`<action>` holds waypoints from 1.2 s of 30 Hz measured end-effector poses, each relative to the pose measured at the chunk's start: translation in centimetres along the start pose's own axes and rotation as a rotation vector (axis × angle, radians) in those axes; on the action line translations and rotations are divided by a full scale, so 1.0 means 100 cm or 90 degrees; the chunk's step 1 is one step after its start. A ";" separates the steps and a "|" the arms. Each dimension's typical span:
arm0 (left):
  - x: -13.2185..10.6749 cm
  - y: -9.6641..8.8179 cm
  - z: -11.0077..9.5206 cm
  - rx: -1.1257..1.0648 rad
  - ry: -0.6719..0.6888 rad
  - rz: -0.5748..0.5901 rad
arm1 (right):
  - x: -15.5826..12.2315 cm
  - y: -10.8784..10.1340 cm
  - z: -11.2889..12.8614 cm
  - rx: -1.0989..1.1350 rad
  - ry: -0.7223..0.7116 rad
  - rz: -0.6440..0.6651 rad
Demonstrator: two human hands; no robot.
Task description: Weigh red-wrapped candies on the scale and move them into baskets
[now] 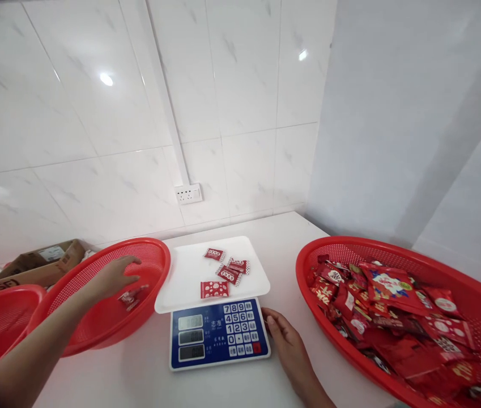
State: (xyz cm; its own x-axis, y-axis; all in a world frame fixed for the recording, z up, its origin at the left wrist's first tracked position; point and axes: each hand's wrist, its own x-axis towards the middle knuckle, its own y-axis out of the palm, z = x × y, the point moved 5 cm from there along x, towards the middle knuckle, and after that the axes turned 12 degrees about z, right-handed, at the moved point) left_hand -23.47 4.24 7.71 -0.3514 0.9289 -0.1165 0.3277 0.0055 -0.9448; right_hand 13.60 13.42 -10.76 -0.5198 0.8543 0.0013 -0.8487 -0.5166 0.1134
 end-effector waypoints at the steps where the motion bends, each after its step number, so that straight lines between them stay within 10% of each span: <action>1: 0.000 0.008 -0.013 0.000 0.032 0.004 | 0.000 0.000 0.000 -0.007 0.000 -0.004; 8: 0.007 0.087 -0.139 0.058 0.391 0.167 | -0.002 0.002 0.005 -0.022 -0.009 -0.014; 12: 0.028 0.114 -0.176 0.086 0.457 0.172 | -0.001 0.003 0.005 -0.014 -0.025 -0.011; 36: 0.052 0.117 -0.195 0.221 0.320 -0.030 | -0.001 0.004 0.012 -0.031 -0.037 -0.022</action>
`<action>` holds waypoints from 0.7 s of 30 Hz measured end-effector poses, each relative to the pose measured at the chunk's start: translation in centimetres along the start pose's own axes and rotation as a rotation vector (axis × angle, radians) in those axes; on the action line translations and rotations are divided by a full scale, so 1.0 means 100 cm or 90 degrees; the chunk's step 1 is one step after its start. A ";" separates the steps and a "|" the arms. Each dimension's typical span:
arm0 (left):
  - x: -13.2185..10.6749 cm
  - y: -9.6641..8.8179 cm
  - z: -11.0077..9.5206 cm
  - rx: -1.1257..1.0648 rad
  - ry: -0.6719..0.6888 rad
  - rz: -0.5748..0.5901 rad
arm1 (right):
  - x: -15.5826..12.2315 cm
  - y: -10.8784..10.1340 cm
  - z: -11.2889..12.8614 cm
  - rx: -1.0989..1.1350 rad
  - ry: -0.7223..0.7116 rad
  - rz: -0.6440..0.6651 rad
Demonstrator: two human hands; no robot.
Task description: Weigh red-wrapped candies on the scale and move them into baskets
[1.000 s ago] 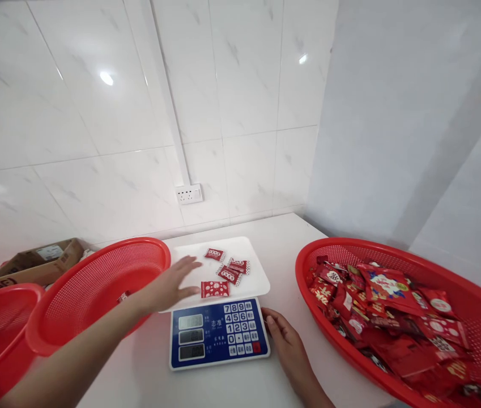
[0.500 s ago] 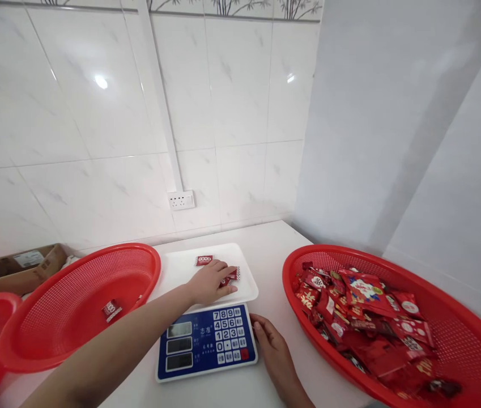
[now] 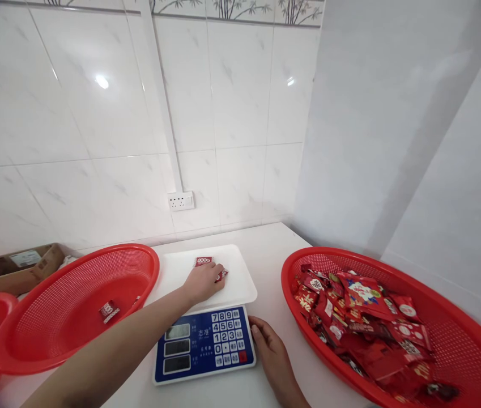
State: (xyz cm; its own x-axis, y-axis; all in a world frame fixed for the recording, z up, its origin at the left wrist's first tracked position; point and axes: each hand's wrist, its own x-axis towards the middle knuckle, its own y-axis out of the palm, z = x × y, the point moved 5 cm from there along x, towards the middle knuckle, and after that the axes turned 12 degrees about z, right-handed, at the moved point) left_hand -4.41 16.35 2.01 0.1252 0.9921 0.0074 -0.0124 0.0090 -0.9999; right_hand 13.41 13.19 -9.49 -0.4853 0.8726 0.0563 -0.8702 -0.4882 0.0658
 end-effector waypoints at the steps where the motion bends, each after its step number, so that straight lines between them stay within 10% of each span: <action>1: -0.004 -0.006 0.005 -0.003 -0.011 -0.007 | 0.000 0.000 0.000 -0.001 -0.001 -0.001; 9: -0.074 -0.064 0.096 -0.008 -0.193 -0.065 | -0.001 0.000 0.003 0.003 0.008 0.005; 14: -0.112 -0.060 0.158 -0.005 -0.328 -0.022 | -0.001 -0.001 0.004 -0.020 0.018 0.009; 21: -0.090 -0.038 0.148 -0.014 -0.236 -0.018 | 0.001 0.000 0.000 -0.004 0.006 0.013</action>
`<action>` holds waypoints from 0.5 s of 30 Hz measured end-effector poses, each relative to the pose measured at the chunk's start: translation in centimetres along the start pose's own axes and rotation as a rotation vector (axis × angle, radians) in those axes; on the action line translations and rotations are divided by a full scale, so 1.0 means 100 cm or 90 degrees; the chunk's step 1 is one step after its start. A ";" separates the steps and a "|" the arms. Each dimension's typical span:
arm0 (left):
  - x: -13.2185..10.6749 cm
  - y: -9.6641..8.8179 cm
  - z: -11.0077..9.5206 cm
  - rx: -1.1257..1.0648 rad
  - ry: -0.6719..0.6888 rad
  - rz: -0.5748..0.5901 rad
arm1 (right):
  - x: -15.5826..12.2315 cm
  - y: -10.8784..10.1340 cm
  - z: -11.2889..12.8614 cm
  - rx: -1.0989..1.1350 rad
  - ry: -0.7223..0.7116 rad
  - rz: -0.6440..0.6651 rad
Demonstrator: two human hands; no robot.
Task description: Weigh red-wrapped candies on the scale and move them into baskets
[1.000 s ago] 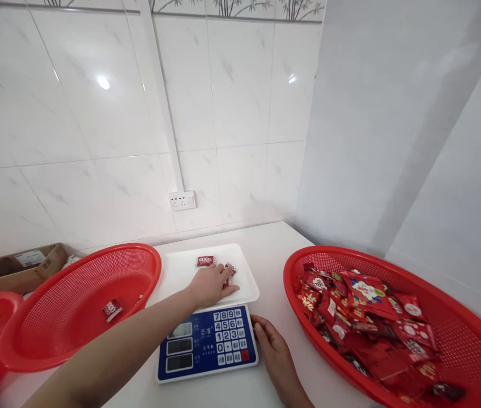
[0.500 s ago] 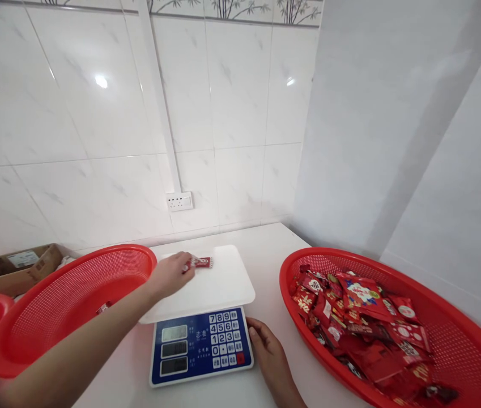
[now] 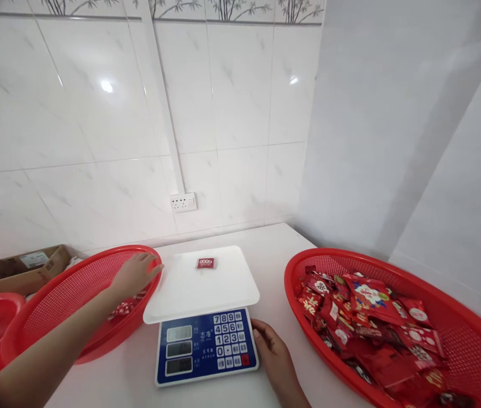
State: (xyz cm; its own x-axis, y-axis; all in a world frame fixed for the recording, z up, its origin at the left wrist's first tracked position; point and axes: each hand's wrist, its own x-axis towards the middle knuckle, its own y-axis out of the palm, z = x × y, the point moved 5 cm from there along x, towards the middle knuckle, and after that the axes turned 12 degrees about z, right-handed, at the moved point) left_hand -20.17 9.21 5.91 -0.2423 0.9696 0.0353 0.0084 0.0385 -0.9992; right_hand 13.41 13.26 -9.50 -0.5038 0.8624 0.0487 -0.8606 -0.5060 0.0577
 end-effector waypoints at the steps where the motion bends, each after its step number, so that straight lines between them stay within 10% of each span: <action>1: 0.006 0.004 -0.013 -0.008 0.039 0.007 | 0.000 0.000 0.000 0.006 -0.002 -0.001; 8: 0.046 0.044 -0.109 -0.025 0.279 0.091 | -0.001 0.001 0.000 0.014 -0.022 -0.008; 15: 0.054 0.037 -0.112 -0.040 0.231 0.059 | -0.001 0.002 0.001 0.001 -0.034 -0.002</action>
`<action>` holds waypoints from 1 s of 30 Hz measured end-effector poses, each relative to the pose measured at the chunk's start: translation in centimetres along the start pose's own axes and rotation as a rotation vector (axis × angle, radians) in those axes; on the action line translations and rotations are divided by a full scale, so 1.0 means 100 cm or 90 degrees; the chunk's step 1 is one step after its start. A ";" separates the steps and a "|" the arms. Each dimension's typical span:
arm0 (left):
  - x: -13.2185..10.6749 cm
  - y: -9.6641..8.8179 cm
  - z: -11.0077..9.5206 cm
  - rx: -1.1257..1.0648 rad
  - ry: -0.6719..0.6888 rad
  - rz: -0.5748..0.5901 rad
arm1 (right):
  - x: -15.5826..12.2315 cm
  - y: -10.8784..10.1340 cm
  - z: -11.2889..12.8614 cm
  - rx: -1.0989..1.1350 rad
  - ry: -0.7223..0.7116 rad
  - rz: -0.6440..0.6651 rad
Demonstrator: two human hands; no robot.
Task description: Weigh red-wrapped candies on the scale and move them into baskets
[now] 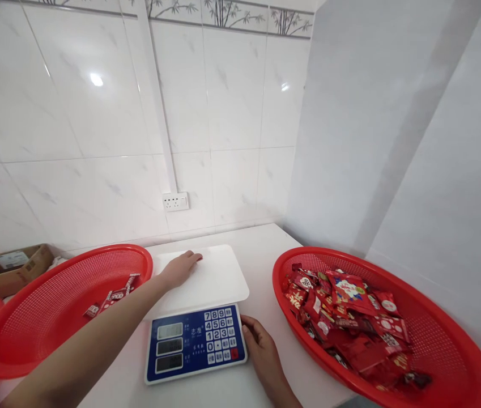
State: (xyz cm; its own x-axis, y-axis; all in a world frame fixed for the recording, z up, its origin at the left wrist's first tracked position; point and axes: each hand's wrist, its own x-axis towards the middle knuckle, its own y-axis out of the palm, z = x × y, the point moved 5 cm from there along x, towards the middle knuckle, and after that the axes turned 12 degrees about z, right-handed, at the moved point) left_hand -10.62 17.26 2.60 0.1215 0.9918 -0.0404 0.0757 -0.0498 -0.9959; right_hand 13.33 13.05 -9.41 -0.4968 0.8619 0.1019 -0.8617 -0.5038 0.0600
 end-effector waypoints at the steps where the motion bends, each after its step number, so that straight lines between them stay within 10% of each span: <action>1: -0.007 -0.005 0.005 -0.003 -0.019 -0.010 | 0.000 0.000 0.000 -0.001 -0.001 0.002; 14: -0.152 -0.051 0.116 0.019 -0.384 -0.058 | -0.002 -0.005 -0.004 -0.025 0.047 -0.016; 19: -0.191 -0.023 0.057 -0.073 -0.302 -0.219 | -0.003 -0.006 -0.006 -0.034 0.056 -0.023; 23: -0.205 0.044 0.002 -0.359 -0.254 -0.261 | -0.004 -0.006 -0.007 -0.044 0.050 -0.027; 26: -0.202 0.084 -0.018 -0.557 -0.318 -0.264 | -0.005 -0.005 -0.007 -0.066 0.048 -0.024; 30: -0.194 0.091 -0.030 -0.597 -0.309 -0.350 | -0.006 -0.003 -0.015 -0.097 0.069 -0.008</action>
State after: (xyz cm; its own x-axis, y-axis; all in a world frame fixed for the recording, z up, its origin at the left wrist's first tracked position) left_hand -9.37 -2.76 -5.40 -0.5259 0.8381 0.1453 0.7194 0.5294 -0.4497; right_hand 13.75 12.74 -10.94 -0.4877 0.8730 -0.0066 -0.8691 -0.4862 -0.0910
